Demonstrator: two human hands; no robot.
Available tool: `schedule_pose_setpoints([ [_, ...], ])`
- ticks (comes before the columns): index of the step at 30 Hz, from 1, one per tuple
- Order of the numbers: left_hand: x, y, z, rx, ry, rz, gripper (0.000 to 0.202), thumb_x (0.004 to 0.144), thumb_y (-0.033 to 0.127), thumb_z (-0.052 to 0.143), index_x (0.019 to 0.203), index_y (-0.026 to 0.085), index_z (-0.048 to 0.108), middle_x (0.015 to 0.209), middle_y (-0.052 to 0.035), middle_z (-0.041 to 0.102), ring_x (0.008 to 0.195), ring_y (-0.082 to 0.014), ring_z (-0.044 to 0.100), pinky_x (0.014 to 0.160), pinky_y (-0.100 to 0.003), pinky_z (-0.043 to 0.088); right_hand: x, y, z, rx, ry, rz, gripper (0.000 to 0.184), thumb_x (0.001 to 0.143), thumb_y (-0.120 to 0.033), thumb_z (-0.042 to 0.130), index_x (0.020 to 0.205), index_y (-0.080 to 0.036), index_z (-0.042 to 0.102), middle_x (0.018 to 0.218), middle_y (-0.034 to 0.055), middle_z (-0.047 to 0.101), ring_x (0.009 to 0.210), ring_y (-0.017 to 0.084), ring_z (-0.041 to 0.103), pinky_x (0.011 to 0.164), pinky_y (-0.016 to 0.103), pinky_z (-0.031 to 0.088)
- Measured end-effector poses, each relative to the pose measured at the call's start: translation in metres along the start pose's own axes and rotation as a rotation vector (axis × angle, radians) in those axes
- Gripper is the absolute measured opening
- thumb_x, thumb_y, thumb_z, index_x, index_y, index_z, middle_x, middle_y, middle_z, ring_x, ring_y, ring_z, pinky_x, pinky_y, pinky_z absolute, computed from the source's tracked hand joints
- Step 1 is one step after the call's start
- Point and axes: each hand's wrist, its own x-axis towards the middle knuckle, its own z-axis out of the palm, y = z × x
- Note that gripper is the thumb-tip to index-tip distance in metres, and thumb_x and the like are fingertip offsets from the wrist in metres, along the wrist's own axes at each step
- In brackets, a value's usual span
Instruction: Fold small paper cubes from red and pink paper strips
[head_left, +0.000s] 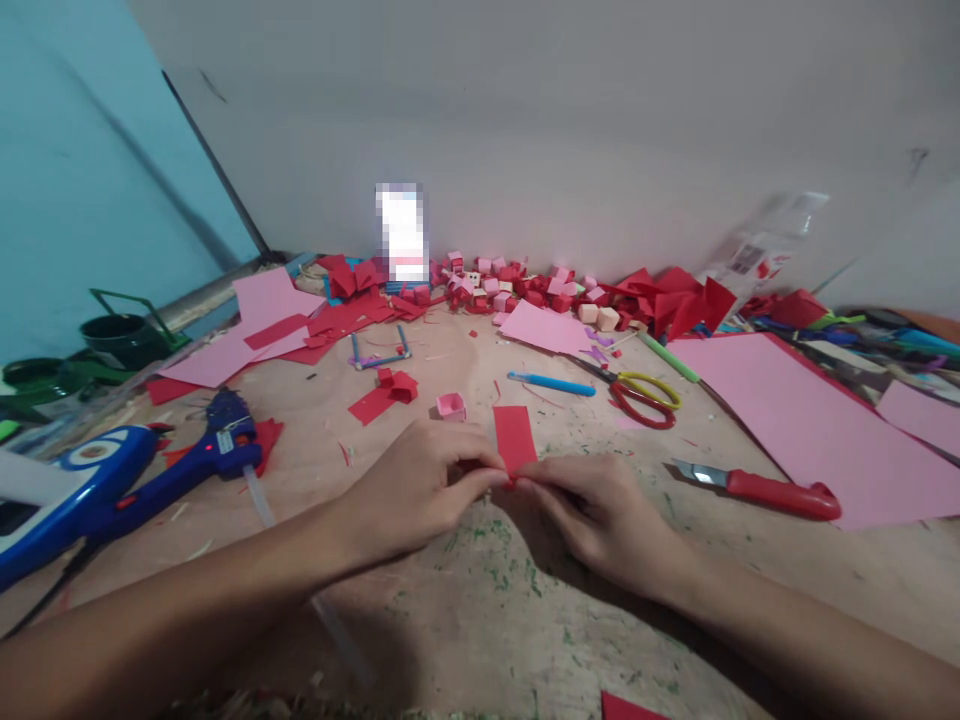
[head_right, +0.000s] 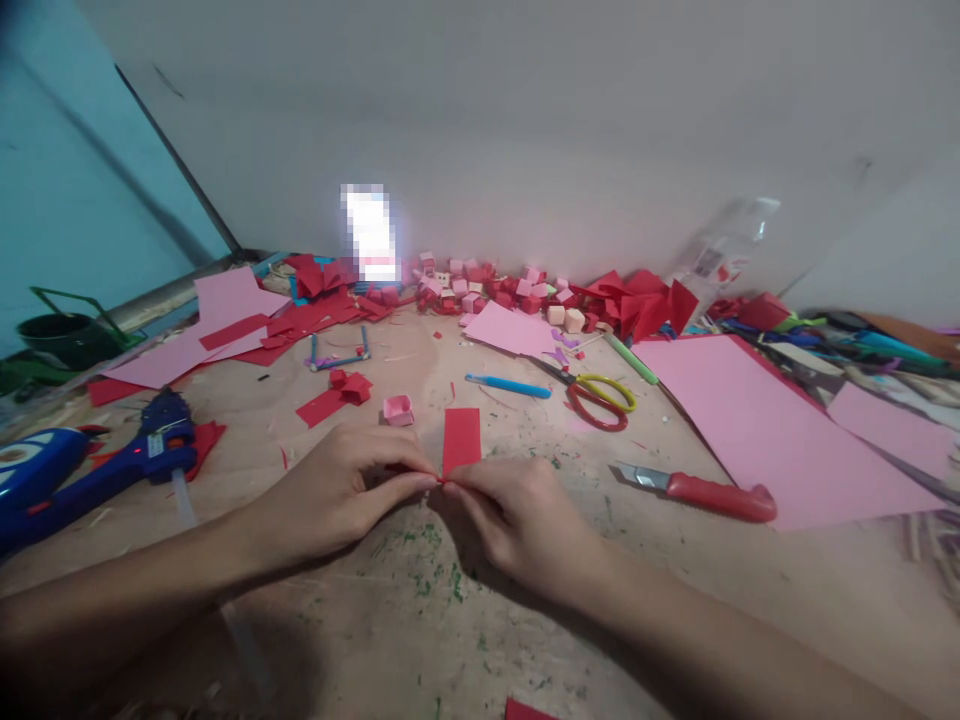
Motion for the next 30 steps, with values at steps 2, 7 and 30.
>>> schedule_pose_setpoints([
  [2, 0.0, -0.002, 0.0, 0.019, 0.042, 0.003, 0.019, 0.094, 0.02, 0.063, 0.081, 0.017, 0.076, 0.079, -0.0017, 0.076, 0.073, -0.0153, 0.064, 0.074, -0.027, 0.044, 0.0, 0.001, 0.0, 0.027, 0.018, 0.032, 0.034, 0.103, -0.032, 0.05, 0.09, -0.019, 0.079, 0.075, 0.0056, 0.075, 0.06, 0.014, 0.062, 0.059, 0.027, 0.046],
  [7, 0.001, -0.002, -0.002, 0.049, 0.022, 0.03, 0.017, 0.094, 0.02, 0.064, 0.082, 0.016, 0.076, 0.081, -0.0023, 0.076, 0.074, -0.0156, 0.064, 0.074, -0.028, 0.044, -0.002, 0.005, -0.001, -0.007, 0.041, 0.03, 0.032, 0.102, -0.031, 0.052, 0.09, -0.02, 0.08, 0.075, 0.0064, 0.076, 0.06, 0.015, 0.064, 0.058, 0.027, 0.046],
  [30, 0.005, -0.012, -0.012, -0.116, 0.058, -0.052, 0.019, 0.091, 0.019, 0.066, 0.075, 0.016, 0.075, 0.072, 0.0003, 0.07, 0.07, -0.0131, 0.06, 0.067, -0.025, 0.044, 0.0, 0.008, -0.001, -0.051, 0.17, -0.004, 0.03, 0.097, -0.021, 0.051, 0.088, -0.013, 0.078, 0.067, 0.0046, 0.074, 0.053, 0.013, 0.062, 0.053, 0.023, 0.047],
])
